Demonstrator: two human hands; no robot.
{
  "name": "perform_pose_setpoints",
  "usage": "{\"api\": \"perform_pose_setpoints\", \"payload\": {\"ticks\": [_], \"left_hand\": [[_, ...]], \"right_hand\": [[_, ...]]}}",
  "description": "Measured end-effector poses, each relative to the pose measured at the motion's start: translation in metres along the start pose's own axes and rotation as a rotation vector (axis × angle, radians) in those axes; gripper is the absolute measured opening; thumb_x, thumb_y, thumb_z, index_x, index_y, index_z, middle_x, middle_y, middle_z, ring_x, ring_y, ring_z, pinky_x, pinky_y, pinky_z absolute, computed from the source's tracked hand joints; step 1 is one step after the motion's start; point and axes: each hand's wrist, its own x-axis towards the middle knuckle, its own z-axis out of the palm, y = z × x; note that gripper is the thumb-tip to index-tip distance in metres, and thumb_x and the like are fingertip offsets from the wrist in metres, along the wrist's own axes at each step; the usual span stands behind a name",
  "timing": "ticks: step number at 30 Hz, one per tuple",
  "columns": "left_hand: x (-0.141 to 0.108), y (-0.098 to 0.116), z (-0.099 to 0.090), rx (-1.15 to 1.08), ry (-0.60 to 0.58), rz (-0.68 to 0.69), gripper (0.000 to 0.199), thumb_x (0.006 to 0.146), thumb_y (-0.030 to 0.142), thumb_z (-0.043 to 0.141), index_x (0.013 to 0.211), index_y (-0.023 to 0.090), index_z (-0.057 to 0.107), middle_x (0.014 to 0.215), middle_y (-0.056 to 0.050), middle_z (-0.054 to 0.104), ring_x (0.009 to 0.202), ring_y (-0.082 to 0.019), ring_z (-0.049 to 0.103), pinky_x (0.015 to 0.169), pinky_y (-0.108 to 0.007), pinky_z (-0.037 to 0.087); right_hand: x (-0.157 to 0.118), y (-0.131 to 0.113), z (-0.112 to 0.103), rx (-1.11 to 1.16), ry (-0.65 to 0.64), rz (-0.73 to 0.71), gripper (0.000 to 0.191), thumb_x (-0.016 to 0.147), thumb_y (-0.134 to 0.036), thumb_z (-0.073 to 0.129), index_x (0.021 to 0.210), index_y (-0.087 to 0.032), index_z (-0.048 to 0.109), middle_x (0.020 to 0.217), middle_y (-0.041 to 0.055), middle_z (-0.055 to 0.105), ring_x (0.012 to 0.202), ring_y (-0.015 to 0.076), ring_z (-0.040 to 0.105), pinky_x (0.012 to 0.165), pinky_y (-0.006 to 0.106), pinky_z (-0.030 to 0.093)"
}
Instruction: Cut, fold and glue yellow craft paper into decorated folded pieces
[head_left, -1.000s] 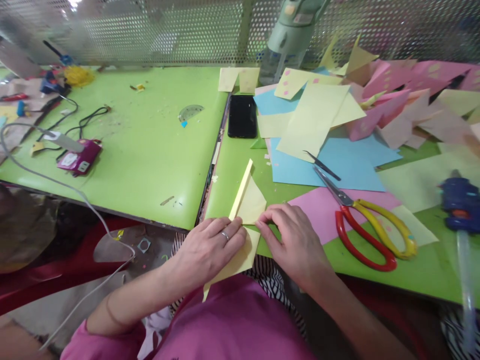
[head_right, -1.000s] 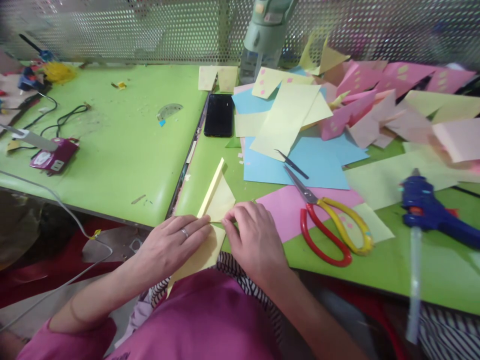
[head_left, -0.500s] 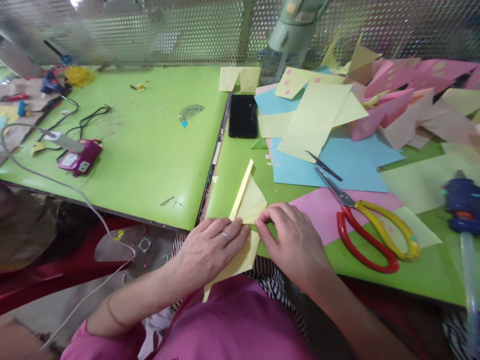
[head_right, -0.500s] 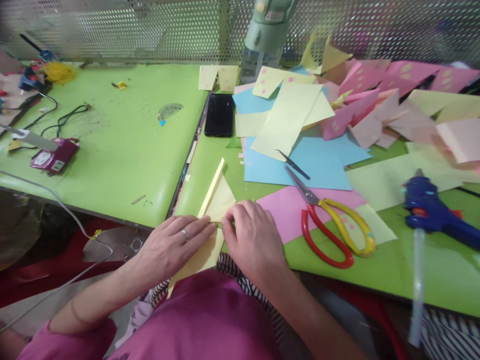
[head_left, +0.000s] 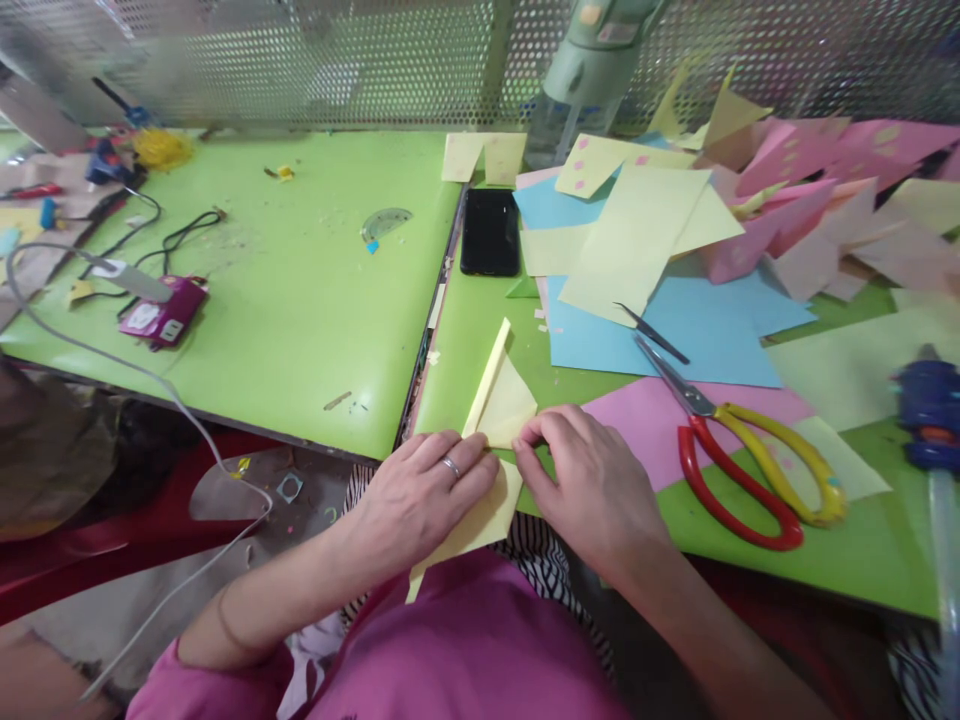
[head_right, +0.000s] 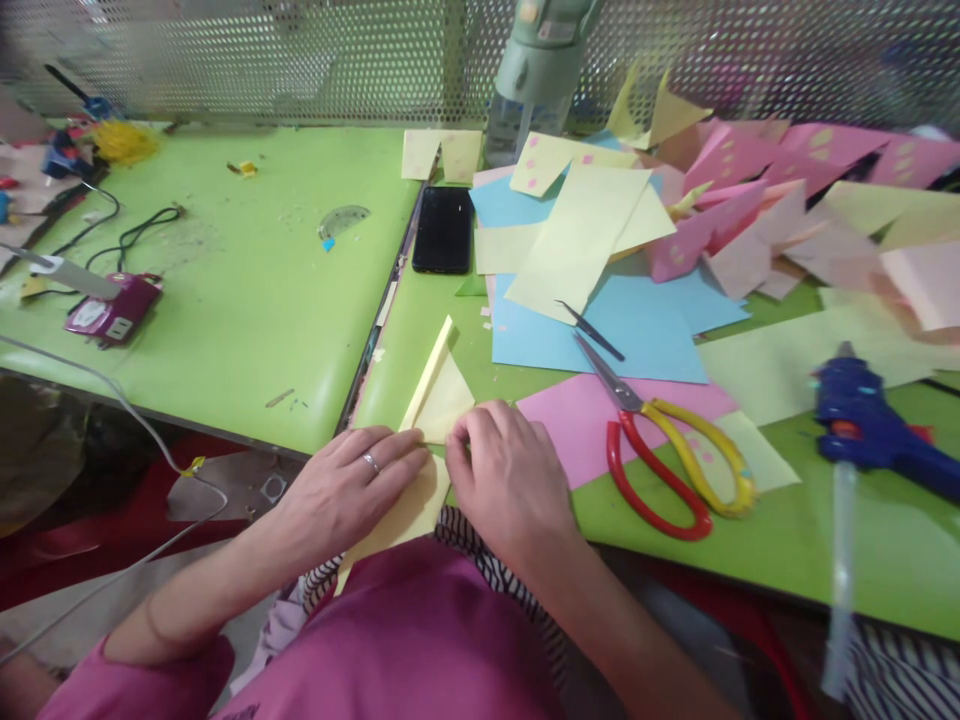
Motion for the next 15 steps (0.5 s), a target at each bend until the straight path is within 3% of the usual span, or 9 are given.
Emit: {"api": "perform_pose_setpoints", "payload": {"ticks": [10,15], "left_hand": [[0.000,-0.001,-0.002,0.019,-0.004,0.000,0.032,0.102,0.016,0.041,0.131,0.013,0.052,0.131,-0.010,0.061,0.105,-0.020,0.059,0.087,-0.032,0.051],[0.000,-0.002,-0.002,-0.014,0.034,-0.023,0.033,0.102,0.019,0.042,0.133,0.015,0.051,0.127,-0.012,0.063,0.106,-0.022,0.061,0.086,-0.035,0.053]], "right_hand": [[0.001,0.000,-0.001,-0.020,0.016,0.009,0.018,0.097,-0.027,0.045,0.079,-0.023,0.049,0.074,0.0041,0.061,0.066,0.0187,0.053,0.059,0.033,0.036],[-0.001,0.011,-0.005,0.111,-0.068,-0.051,0.021,0.100,-0.033,0.045,0.084,-0.022,0.053,0.082,0.0042,0.063,0.072,0.0186,0.058,0.063,0.033,0.043]]}}
